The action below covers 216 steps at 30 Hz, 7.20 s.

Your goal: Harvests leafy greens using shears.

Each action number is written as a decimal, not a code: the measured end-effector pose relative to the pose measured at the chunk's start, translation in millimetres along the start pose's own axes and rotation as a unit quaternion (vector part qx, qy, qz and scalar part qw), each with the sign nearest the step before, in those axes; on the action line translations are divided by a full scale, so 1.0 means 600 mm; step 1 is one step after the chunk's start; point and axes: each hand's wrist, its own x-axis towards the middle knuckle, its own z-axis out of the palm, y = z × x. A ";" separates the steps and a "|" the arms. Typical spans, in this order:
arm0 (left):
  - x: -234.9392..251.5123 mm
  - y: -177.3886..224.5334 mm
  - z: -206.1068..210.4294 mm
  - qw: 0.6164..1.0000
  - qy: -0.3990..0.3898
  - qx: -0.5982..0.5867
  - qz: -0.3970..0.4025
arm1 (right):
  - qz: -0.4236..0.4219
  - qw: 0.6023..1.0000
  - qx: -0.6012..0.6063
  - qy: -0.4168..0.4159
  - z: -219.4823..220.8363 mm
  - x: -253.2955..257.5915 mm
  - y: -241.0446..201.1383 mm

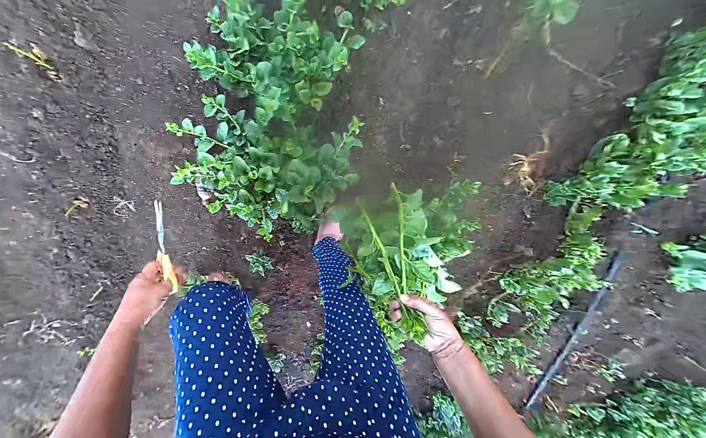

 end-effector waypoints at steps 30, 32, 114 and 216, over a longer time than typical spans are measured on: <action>0.479 0.071 0.029 0.962 0.033 -0.225 0.150 | -0.070 0.969 0.047 0.232 0.608 0.385 0.224; 0.432 0.072 0.051 0.955 0.021 -0.235 0.180 | -0.060 0.971 0.052 0.224 0.638 0.411 0.219; 0.332 0.120 0.097 0.964 -0.198 0.120 0.133 | 0.062 0.996 0.020 -0.057 0.380 0.325 0.167; 0.532 0.178 0.075 0.896 -0.364 0.252 -0.020 | 0.069 0.996 -0.026 0.041 0.421 0.369 0.186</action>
